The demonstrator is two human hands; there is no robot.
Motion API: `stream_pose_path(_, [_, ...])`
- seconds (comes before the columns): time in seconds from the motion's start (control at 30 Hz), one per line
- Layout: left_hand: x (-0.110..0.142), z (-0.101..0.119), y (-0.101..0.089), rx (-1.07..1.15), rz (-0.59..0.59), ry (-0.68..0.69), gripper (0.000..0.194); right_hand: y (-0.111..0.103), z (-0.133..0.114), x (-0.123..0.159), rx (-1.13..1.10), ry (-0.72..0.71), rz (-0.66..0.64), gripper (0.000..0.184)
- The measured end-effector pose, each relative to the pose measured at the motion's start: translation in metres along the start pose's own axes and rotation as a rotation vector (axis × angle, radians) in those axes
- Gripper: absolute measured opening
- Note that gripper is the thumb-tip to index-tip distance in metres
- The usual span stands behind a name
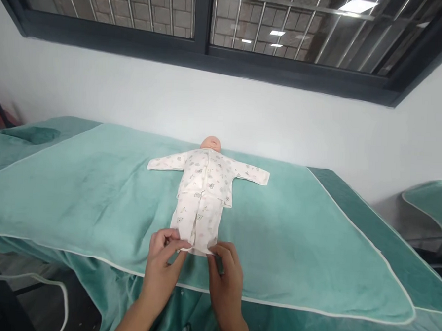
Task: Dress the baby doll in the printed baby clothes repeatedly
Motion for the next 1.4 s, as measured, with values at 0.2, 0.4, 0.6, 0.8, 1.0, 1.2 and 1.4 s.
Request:
stream_pose_path(0.2, [0.014,0.01,-0.006,-0.186,-0.053,0.248,0.03,-0.004,-0.001,0.016,0.073,-0.033,-0.05,0.009])
stream_pose_path(0.4, [0.016,-0.006,-0.03,-0.07,-0.11,0.254,0.028,-0.012,0.007,0.013,0.117,-0.167,-0.302,0.01])
stream_pose_path(0.6, [-0.069,-0.05,-0.026,0.138,-0.021,-0.217,0.022,-0.039,0.045,-0.076,0.112,0.128,-0.085,0.027])
stream_pose_path(0.8, [-0.142,-0.088,0.04,0.679,-0.197,-0.613,0.051,0.028,0.107,-0.156,-0.07,0.417,-0.002,0.059])
stream_pose_path(1.0, [-0.157,-0.081,0.063,0.703,-0.298,-0.612,0.071,0.062,0.116,-0.155,-0.252,0.351,-0.005,0.064])
stream_pose_path(1.2, [-0.184,-0.089,0.078,0.633,-0.188,-0.653,0.072,0.064,0.123,-0.162,-0.64,0.355,-0.088,0.067])
stream_pose_path(1.4, [-0.196,-0.099,0.087,0.577,-0.134,-0.638,0.071,0.07,0.134,-0.163,-0.632,0.371,-0.12,0.078])
Point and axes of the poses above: each hand's wrist, its own x-axis away from the middle knuckle, its own y-axis out of the palm, z = x × y, the point moved 6 cm from there along -x, towards the middle knuckle, and after that the axes turned 6 degrees about -y, right-handed, at the moved point
